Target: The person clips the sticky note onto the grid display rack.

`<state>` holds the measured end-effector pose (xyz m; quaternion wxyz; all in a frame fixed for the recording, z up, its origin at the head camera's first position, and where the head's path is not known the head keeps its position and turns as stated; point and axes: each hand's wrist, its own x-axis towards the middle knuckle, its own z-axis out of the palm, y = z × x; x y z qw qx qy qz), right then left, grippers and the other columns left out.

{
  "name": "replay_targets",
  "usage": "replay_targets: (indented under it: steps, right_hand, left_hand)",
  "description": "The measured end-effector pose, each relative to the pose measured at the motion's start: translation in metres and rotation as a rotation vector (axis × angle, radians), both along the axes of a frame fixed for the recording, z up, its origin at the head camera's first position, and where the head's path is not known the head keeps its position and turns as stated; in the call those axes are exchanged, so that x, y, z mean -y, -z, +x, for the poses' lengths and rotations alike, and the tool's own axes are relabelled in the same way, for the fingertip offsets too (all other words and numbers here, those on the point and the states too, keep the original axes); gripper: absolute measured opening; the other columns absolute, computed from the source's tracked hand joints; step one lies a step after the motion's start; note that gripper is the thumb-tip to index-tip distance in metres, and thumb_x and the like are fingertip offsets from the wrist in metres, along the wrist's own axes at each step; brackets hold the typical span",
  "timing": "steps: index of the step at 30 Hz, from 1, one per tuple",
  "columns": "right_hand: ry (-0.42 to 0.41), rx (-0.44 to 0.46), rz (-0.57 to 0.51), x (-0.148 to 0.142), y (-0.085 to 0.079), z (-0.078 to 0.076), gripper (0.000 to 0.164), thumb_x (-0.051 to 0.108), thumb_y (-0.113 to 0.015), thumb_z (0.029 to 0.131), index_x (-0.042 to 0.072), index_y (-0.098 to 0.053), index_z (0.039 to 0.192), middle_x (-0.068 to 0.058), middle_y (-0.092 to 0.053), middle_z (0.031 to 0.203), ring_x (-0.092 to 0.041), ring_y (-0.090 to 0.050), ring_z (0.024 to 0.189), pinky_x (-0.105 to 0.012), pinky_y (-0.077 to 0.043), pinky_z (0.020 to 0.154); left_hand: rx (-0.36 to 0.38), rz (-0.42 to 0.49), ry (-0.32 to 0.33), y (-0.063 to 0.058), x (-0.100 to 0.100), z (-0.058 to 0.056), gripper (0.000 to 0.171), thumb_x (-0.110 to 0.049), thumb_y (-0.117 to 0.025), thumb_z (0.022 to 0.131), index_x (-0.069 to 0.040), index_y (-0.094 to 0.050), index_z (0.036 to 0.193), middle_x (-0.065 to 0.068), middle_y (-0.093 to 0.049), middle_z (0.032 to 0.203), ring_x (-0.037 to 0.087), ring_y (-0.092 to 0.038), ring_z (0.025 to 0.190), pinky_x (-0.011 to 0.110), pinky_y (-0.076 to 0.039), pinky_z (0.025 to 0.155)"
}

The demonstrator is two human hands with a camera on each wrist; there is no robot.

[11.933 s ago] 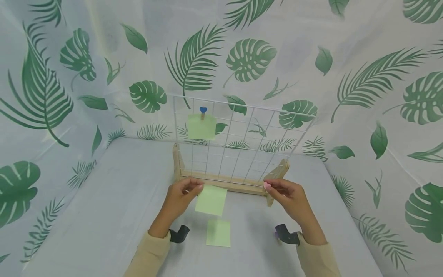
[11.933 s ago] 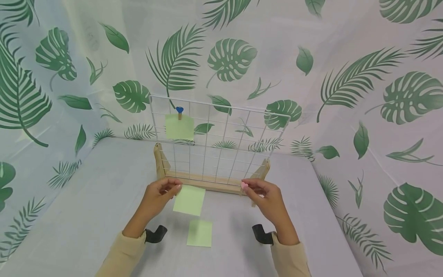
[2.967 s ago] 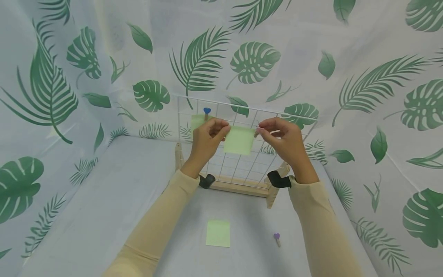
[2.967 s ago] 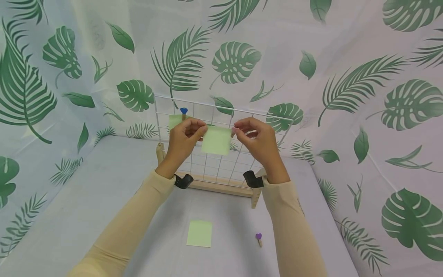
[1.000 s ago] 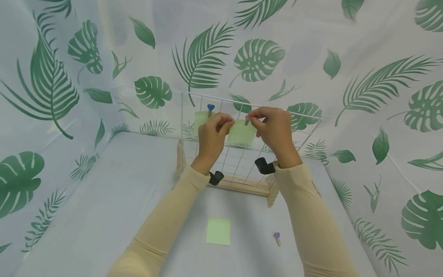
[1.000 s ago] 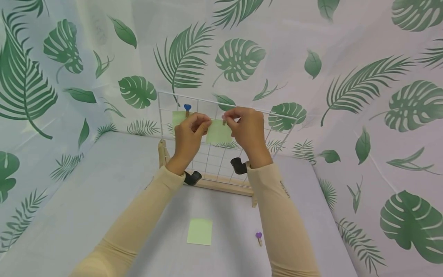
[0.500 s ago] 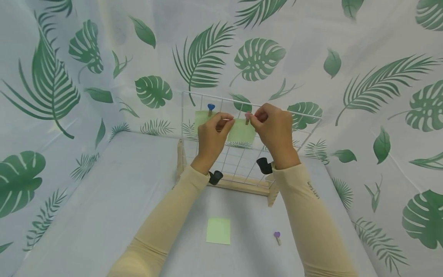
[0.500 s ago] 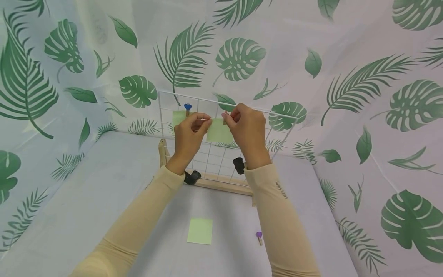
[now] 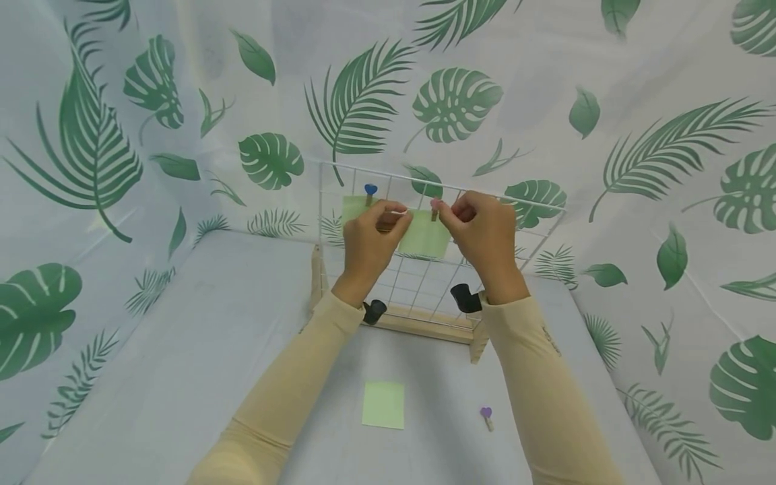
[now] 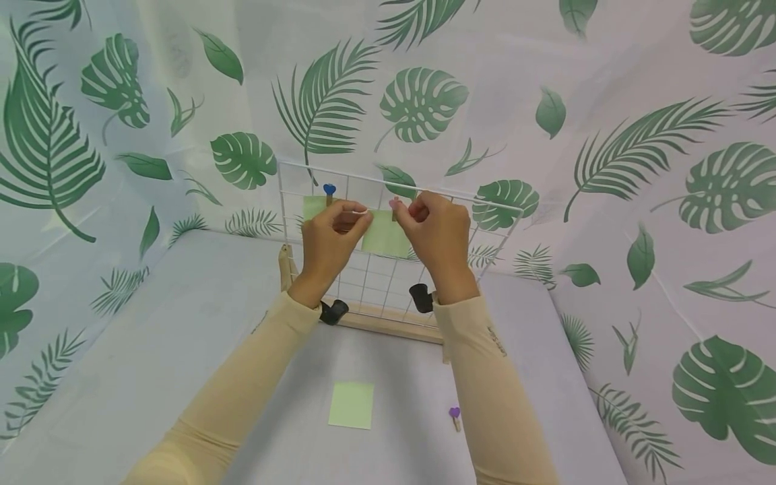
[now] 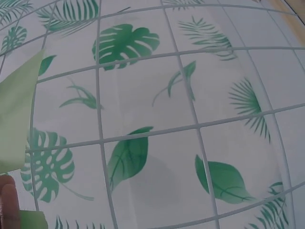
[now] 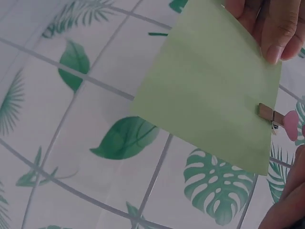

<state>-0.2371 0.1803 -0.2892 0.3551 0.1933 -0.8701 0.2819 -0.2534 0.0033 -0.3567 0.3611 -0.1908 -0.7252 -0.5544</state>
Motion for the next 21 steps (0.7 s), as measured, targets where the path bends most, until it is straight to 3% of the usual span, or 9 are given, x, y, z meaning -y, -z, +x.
replay_targets:
  steps: [4, 8, 13, 21]
  right_hand:
    - [-0.071, 0.079, -0.096, -0.004, 0.001, 0.005, 0.027, 0.01, -0.078, 0.099, -0.004, -0.07, 0.078, -0.017, -0.068, 0.068, -0.013, -0.059, 0.051, -0.014, -0.042, 0.051]
    - [-0.158, 0.225, -0.265, -0.01, 0.001, 0.012, 0.021, 0.007, -0.072, 0.102, -0.007, -0.072, 0.086, -0.014, -0.068, 0.07, -0.002, -0.059, 0.05, -0.013, -0.05, 0.051]
    - [-0.238, 0.333, -0.409, -0.016, 0.003, 0.02, 0.021, 0.007, -0.07, 0.104, -0.012, -0.073, 0.096, 0.001, -0.067, 0.07, -0.005, -0.064, 0.055, -0.017, -0.057, 0.057]
    - [-0.335, 0.441, -0.435, -0.025, 0.007, 0.029, 0.019, 0.002, -0.072, 0.102, -0.014, -0.07, 0.113, 0.006, -0.073, 0.086, -0.01, -0.071, 0.071, -0.019, -0.061, 0.071]
  left_hand:
    - [-0.037, 0.002, 0.009, -0.001, 0.003, 0.003, 0.013, -0.006, -0.084, 0.095, 0.003, -0.077, 0.101, 0.017, -0.081, 0.093, 0.029, -0.081, 0.081, 0.036, -0.067, 0.075]
    - [-0.049, 0.013, 0.025, -0.001, 0.007, 0.005, 0.015, -0.006, -0.085, 0.093, 0.003, -0.077, 0.101, 0.017, -0.081, 0.093, 0.029, -0.081, 0.081, 0.034, -0.067, 0.074]
    - [-0.033, 0.047, 0.065, 0.001, 0.012, 0.008, 0.017, -0.007, -0.086, 0.092, 0.003, -0.078, 0.102, 0.017, -0.081, 0.094, 0.03, -0.08, 0.082, 0.035, -0.067, 0.074]
    - [0.09, 0.091, 0.161, 0.002, 0.02, 0.019, 0.021, -0.009, -0.085, 0.094, 0.003, -0.078, 0.109, 0.016, -0.08, 0.103, 0.03, -0.079, 0.091, 0.033, -0.066, 0.081]
